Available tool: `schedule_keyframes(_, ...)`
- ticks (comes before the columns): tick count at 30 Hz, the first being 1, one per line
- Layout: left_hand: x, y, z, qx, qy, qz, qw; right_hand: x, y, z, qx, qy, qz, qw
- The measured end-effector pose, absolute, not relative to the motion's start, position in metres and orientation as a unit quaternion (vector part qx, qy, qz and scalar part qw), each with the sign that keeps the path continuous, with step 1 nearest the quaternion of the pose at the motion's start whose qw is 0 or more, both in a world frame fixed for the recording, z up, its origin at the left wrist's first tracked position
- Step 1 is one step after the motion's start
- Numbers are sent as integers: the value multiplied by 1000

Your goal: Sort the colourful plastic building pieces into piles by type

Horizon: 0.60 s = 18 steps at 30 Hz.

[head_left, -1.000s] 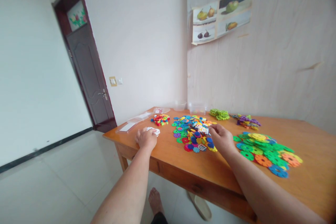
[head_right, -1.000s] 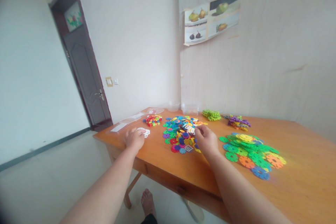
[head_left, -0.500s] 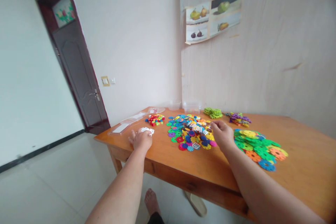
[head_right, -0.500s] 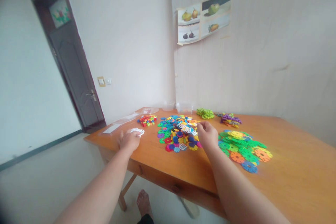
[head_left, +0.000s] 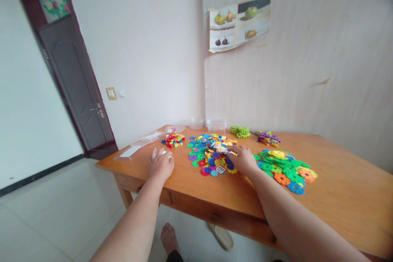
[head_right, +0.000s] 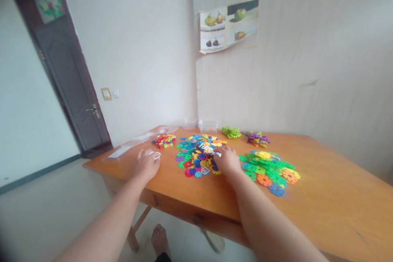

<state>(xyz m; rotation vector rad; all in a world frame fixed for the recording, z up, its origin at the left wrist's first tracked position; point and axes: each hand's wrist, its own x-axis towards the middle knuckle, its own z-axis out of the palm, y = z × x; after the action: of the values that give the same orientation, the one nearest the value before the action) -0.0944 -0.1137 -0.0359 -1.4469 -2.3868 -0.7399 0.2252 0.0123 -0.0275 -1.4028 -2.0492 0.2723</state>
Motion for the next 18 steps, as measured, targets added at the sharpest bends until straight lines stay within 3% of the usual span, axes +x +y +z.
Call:
schedule_keyframes(5,-87,-114,-39,-542,-790,-194,211,216,2,-26,-526,-801,67,276)
schedule_keyframes(18,-83,-117,-39,-574,-753,-179,269,206,-4,-22,-526,-808,18,267)
